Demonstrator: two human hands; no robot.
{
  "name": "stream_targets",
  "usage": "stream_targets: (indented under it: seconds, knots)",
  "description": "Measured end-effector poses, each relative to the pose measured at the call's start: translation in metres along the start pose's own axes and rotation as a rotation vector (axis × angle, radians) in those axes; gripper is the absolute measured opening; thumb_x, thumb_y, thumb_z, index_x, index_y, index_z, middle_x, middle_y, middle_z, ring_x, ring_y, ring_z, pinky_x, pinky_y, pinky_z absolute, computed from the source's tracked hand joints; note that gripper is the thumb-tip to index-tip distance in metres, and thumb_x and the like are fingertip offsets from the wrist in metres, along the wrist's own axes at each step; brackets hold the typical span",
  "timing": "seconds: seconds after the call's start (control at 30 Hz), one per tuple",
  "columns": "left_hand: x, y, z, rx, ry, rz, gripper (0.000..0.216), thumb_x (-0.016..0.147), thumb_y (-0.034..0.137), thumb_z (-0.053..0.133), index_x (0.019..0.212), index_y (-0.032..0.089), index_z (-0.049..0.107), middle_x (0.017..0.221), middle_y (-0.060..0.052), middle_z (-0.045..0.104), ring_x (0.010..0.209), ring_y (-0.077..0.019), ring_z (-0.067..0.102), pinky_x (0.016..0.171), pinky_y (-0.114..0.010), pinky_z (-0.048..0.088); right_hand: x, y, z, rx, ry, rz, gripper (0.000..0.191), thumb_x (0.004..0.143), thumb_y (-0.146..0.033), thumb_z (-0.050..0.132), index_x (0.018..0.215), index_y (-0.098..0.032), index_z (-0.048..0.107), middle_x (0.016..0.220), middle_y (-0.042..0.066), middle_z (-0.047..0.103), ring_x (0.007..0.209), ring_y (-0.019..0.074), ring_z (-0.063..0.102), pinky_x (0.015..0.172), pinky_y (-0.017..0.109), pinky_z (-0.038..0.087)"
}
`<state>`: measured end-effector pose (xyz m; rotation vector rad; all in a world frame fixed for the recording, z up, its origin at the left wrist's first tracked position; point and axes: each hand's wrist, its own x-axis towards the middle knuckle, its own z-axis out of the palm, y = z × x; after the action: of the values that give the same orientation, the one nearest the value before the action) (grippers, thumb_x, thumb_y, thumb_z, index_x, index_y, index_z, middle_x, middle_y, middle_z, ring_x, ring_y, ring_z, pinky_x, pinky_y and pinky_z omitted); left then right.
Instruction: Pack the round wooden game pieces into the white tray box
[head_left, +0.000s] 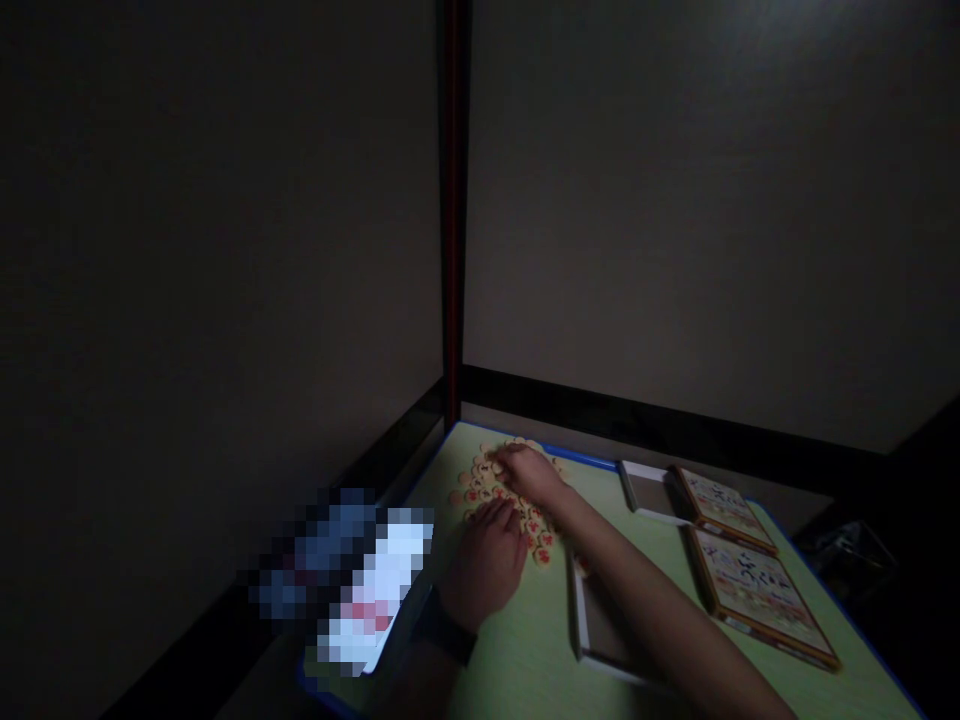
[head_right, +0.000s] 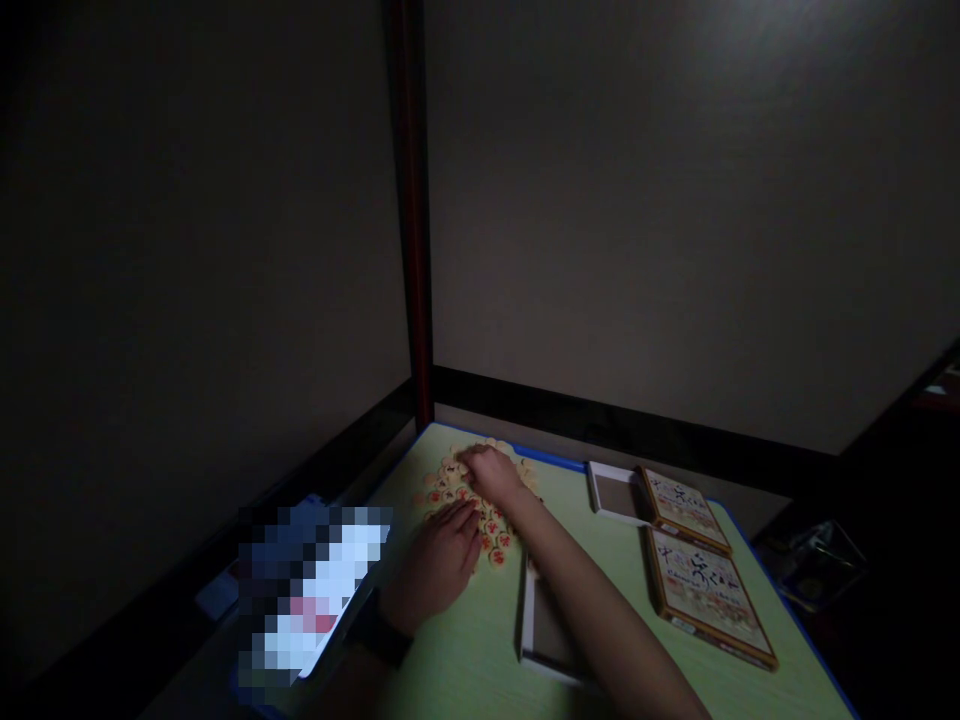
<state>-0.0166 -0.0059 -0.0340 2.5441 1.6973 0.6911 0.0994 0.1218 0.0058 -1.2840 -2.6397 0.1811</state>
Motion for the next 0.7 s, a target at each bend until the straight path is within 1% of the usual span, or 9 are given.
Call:
stream_targets:
  seconds: [0.07, 0.17, 0.3, 0.37, 0.43, 0.53, 0.6, 0.7]
  knots:
    - [0.0, 0.001, -0.001, -0.013, 0.008, -0.009, 0.037, 0.097, 0.023, 0.043, 0.127, 0.013, 0.064, 0.135, -0.014, 0.063, 0.127, -0.0271, 0.057, 0.111, -0.044, 0.045, 0.0, -0.006, 0.002, -0.034, -0.015, 0.0, 0.035, 0.087, -0.014, 0.056, 0.119, -0.02, 0.069, 0.118, 0.015, 0.069, 0.113, 0.0258, 0.061, 0.094, 0.032, 0.044]
    - [0.0, 0.001, -0.001, -0.019, 0.003, -0.008, 0.038, 0.097, 0.023, 0.043, 0.127, 0.014, 0.063, 0.135, -0.014, 0.063, 0.127, -0.0266, 0.058, 0.111, -0.044, 0.046, 0.001, -0.01, 0.003, -0.053, -0.036, 0.007, 0.035, 0.091, -0.011, 0.048, 0.117, -0.02, 0.069, 0.116, 0.016, 0.07, 0.11, 0.0256, 0.064, 0.091, 0.032, 0.046]
    - [-0.001, 0.001, 0.0, -0.015, 0.01, -0.017, 0.038, 0.097, 0.023, 0.043, 0.128, 0.015, 0.063, 0.135, -0.013, 0.063, 0.127, -0.0269, 0.057, 0.111, -0.044, 0.045, 0.001, -0.005, 0.003, -0.017, -0.036, 0.007, 0.044, 0.086, -0.004, 0.047, 0.121, -0.02, 0.067, 0.119, 0.014, 0.071, 0.112, 0.0231, 0.064, 0.09, 0.029, 0.044]
    - [-0.001, 0.0, 0.002, -0.012, 0.022, -0.002, 0.038, 0.097, 0.023, 0.043, 0.128, 0.015, 0.063, 0.134, -0.013, 0.063, 0.126, -0.0266, 0.058, 0.111, -0.044, 0.046, 0.001, 0.0, 0.001, 0.016, -0.027, 0.022, 0.046, 0.082, -0.003, 0.05, 0.122, -0.018, 0.067, 0.115, 0.013, 0.073, 0.108, 0.0228, 0.065, 0.087, 0.027, 0.045]
    - [-0.001, -0.001, 0.002, -0.007, 0.028, 0.013, 0.038, 0.097, 0.024, 0.042, 0.127, 0.015, 0.064, 0.133, -0.013, 0.064, 0.125, -0.0264, 0.058, 0.11, -0.044, 0.046, 0.0, 0.005, 0.0, 0.053, -0.016, 0.041, 0.042, 0.08, -0.005, 0.052, 0.116, -0.016, 0.069, 0.104, 0.012, 0.075, 0.098, 0.0229, 0.068, 0.081, 0.026, 0.046]
    - [-0.001, 0.0, 0.001, -0.012, 0.021, 0.009, 0.037, 0.097, 0.024, 0.043, 0.126, 0.015, 0.065, 0.134, -0.013, 0.064, 0.124, -0.0263, 0.059, 0.11, -0.044, 0.045, 0.0, 0.011, 0.0, 0.116, -0.018, 0.037, 0.034, 0.074, -0.002, 0.054, 0.098, -0.016, 0.074, 0.088, 0.006, 0.076, 0.084, 0.0189, 0.068, 0.072, 0.022, 0.045]
    - [0.0, 0.001, -0.002, -0.019, 0.001, -0.007, 0.037, 0.097, 0.023, 0.043, 0.126, 0.014, 0.065, 0.134, -0.013, 0.063, 0.125, -0.0265, 0.058, 0.111, -0.043, 0.045, 0.001, 0.014, 0.0, 0.154, -0.022, 0.025, 0.033, 0.07, 0.001, 0.053, 0.088, -0.018, 0.074, 0.082, 0.002, 0.075, 0.079, 0.0156, 0.067, 0.07, 0.02, 0.043]
    - [0.001, 0.003, -0.007, -0.033, -0.022, -0.016, 0.036, 0.096, 0.022, 0.043, 0.122, 0.014, 0.066, 0.131, -0.012, 0.065, 0.122, -0.026, 0.059, 0.109, -0.042, 0.046, 0.001, 0.021, 0.001, 0.185, -0.005, 0.026, 0.032, 0.069, 0.002, 0.051, 0.078, -0.018, 0.074, 0.078, 0.0, 0.074, 0.076, 0.0143, 0.065, 0.07, 0.02, 0.042]
